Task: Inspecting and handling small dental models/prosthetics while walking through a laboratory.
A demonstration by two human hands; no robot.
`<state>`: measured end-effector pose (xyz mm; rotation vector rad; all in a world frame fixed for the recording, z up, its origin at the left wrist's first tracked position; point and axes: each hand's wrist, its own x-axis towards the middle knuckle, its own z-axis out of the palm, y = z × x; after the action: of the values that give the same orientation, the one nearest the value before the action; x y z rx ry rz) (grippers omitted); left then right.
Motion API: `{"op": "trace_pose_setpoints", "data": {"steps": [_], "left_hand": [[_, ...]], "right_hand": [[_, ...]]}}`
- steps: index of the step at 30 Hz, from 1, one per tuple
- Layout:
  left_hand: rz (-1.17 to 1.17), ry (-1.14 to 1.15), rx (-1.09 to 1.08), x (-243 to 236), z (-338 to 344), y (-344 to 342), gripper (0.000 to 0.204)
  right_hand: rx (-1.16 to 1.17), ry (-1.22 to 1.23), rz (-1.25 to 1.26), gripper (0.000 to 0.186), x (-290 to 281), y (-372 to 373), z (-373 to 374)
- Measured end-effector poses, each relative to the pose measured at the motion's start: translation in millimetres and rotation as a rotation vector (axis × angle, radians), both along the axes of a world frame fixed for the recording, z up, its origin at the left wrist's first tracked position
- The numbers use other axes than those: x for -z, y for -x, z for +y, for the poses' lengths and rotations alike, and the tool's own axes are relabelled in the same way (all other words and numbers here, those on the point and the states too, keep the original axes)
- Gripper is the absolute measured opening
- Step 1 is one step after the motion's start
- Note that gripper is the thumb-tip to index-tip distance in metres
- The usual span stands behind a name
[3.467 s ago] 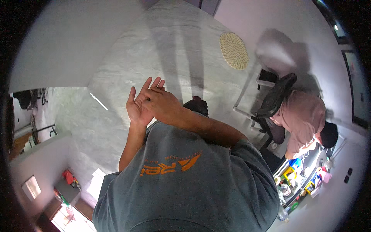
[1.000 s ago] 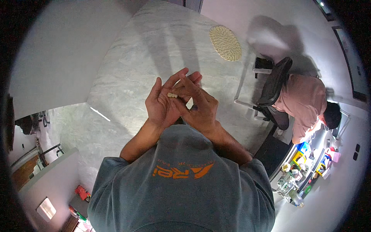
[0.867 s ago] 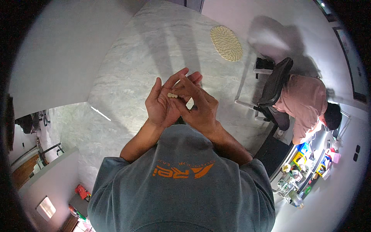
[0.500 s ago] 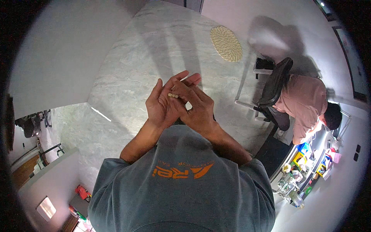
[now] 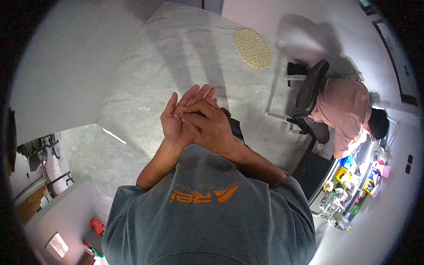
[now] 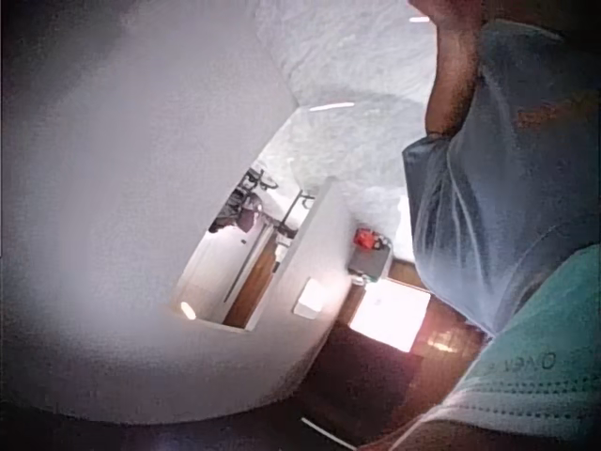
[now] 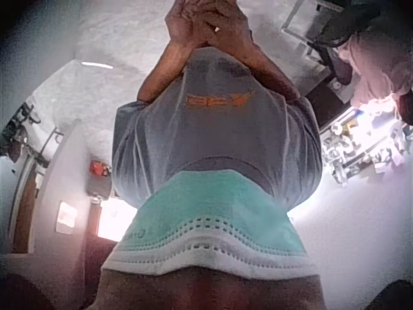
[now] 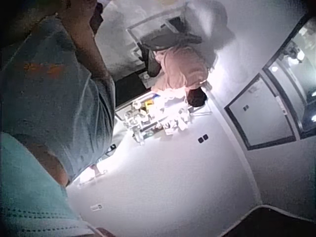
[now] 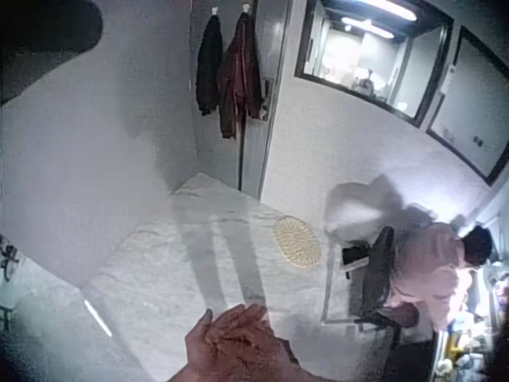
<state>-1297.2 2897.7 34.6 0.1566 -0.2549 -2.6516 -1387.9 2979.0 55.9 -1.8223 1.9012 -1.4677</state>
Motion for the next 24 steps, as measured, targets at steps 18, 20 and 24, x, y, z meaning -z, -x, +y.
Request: {"op": "trace_pose_setpoints", "data": {"steps": [18, 20, 24], "left_hand": [[-0.221, -0.290, -0.069, 26.2, -23.5, -31.4, 0.048], [-0.203, -0.255, -0.093, 30.4, -24.3, -35.6, 0.048], [-0.298, -0.261, -0.120, 35.1, -30.3, -41.0, 0.048]], "right_hand": [[0.557, -0.104, -0.128, 0.012, 0.1, 113.6, 83.2], [0.598, -0.321, -0.136, 0.011, 34.3, 130.4, 113.9], [0.562, -0.651, -0.234, 0.025, 139.1, 127.4, 171.8]]}}
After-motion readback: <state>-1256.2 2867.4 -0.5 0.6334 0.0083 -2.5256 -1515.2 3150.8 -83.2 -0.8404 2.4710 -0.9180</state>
